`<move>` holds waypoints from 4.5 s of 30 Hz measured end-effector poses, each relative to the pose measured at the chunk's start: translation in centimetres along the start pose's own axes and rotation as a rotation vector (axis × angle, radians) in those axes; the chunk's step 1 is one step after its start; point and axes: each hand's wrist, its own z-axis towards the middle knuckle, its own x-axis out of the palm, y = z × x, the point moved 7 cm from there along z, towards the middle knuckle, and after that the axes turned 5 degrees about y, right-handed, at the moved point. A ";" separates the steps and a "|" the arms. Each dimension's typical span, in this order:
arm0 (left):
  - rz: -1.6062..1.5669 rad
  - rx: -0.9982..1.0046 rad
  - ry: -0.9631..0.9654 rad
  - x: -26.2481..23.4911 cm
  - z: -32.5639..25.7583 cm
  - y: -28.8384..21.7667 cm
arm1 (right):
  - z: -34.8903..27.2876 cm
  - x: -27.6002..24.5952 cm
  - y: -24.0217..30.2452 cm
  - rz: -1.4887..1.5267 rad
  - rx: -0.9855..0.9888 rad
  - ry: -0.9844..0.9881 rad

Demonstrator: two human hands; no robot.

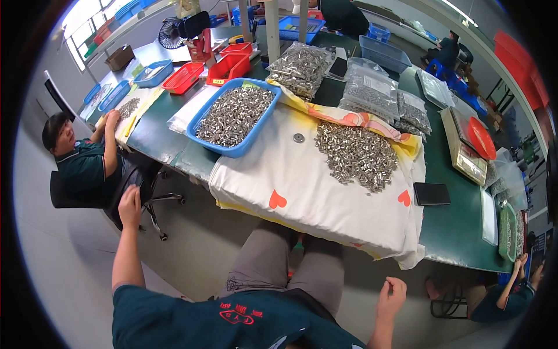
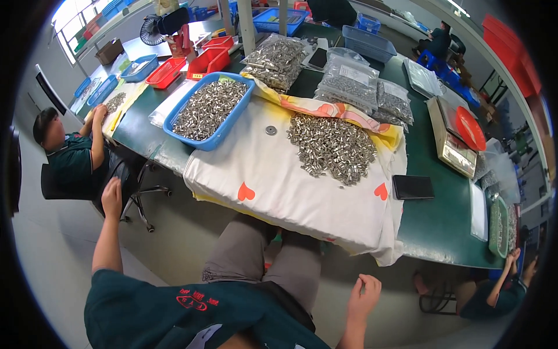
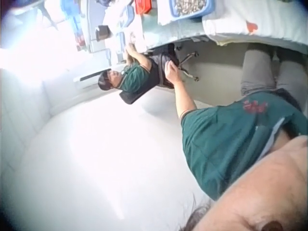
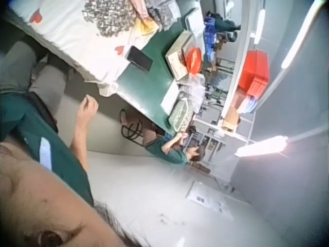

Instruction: Inspecting and sorting small metal hardware components at a manufacturing workbench.

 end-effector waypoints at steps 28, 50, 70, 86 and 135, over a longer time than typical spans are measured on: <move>-0.762 0.466 0.282 14.0 14.6 -40.5 | 26.6 14.2 15.6 0.115 -0.421 -0.091; -0.637 0.495 0.507 19.8 14.3 -38.2 | 24.5 19.8 16.2 -0.190 -0.443 0.423; -0.658 0.487 0.501 19.8 15.1 -38.0 | 23.4 19.8 18.1 -0.073 -0.617 0.398; -2.023 -0.241 1.194 19.0 11.4 -39.5 | 24.8 18.3 19.5 0.723 -0.142 0.453; -1.816 -0.143 1.485 21.2 9.8 -40.1 | 25.1 20.1 17.8 0.521 -0.132 0.497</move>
